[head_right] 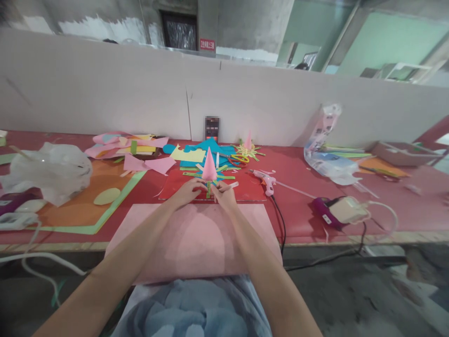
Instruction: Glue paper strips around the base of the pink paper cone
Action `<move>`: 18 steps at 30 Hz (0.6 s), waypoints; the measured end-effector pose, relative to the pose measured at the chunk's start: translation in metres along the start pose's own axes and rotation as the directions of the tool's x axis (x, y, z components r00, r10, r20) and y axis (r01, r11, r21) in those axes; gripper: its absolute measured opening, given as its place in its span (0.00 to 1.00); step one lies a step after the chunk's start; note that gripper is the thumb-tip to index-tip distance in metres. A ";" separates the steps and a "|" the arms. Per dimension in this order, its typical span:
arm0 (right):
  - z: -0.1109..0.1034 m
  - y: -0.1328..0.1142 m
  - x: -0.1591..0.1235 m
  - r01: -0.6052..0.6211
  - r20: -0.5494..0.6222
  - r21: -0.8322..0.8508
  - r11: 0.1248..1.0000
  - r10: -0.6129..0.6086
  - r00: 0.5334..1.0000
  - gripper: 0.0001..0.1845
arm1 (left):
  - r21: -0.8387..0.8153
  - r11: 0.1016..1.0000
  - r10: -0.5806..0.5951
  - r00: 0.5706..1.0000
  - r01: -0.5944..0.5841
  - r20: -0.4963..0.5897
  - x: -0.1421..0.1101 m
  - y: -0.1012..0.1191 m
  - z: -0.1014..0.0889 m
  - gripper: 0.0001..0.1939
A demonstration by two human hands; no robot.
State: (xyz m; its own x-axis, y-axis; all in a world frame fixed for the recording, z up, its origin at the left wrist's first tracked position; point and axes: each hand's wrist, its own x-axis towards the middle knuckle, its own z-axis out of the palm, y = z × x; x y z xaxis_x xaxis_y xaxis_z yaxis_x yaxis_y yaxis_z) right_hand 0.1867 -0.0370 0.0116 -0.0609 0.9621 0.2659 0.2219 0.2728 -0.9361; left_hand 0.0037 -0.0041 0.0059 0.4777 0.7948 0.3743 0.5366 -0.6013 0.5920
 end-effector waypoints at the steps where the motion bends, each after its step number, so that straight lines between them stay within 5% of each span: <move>1: 0.000 0.000 -0.001 0.003 -0.007 -0.006 1.000 -0.003 1.000 0.21 | -0.002 1.000 0.002 1.000 -0.002 0.000 0.000 0.000 0.000 0.20; 18: 0.002 -0.001 -0.003 -0.034 0.030 -0.086 0.996 0.037 0.999 0.19 | 0.002 1.000 -0.008 1.000 0.008 0.006 0.000 0.004 -0.003 0.19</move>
State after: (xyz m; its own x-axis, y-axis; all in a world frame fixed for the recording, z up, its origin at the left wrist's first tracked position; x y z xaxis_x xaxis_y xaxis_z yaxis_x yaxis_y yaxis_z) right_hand 0.1849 -0.0398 0.0113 -0.0824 0.9711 0.2242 0.3065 0.2387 -0.9214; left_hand 0.0039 -0.0061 0.0103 0.4777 0.7989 0.3656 0.5418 -0.5954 0.5932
